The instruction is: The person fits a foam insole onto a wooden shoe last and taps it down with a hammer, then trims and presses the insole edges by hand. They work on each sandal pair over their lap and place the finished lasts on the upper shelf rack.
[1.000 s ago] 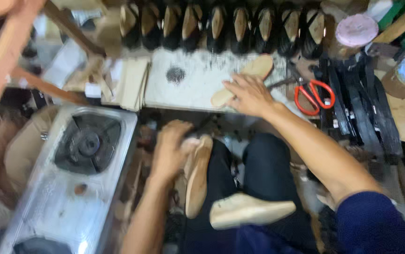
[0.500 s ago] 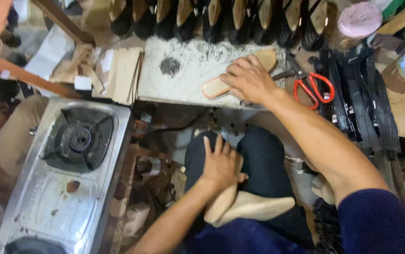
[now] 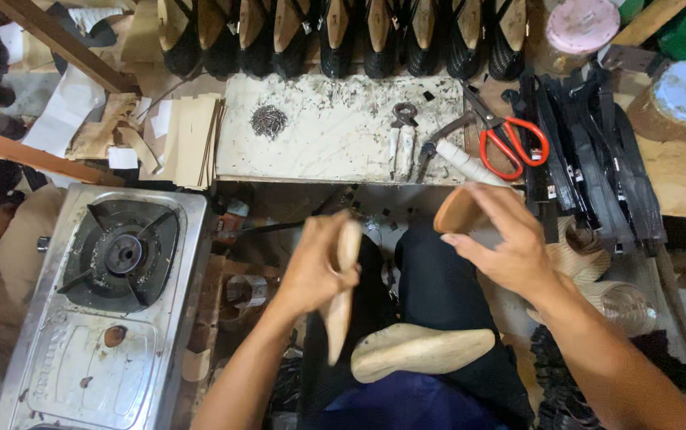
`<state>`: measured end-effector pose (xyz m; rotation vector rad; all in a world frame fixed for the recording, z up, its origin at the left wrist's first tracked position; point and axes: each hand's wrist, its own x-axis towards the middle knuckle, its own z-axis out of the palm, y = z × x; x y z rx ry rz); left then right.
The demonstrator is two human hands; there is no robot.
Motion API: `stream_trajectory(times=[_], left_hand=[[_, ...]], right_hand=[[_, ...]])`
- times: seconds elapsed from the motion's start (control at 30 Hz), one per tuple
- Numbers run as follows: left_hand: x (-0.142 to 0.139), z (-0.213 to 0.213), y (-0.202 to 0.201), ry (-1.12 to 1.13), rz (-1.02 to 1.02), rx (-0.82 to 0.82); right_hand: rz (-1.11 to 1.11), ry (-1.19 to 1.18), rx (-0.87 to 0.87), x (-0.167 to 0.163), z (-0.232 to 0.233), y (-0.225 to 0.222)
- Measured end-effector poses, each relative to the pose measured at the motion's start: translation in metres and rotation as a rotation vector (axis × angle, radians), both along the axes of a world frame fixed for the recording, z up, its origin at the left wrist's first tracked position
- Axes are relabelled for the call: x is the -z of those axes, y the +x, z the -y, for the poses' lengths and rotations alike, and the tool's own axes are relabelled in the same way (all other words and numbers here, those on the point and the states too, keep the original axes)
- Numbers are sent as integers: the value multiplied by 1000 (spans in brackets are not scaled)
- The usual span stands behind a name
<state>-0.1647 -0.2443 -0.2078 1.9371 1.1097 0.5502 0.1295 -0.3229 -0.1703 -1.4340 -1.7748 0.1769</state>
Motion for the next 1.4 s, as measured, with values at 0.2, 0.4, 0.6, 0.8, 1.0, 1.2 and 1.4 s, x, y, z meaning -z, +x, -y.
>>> stream_trajectory(times=[0.2,0.4,0.6,0.8,1.0,1.2,1.4], left_hand=[[32,26,2,-227,777,-163],[86,45,-19,-272,514,-197],[108,41,-26,-181,515,-146],[115,33,-41,-202,544,-111],[138,33,-50,-429,731,-104],[139,42,-40,-501,826,-107],[127,43,-31,-435,686,-88]], right_hand=[[-132,-200,179,-10,35,17],[-27,-353,-173,31,30,-7],[131,-274,-367,67,10,-57],[143,-243,-385,75,-13,-67],[-103,-256,-87,60,-11,-26],[-98,-281,-119,61,19,-11],[55,-277,-256,79,13,-44]])
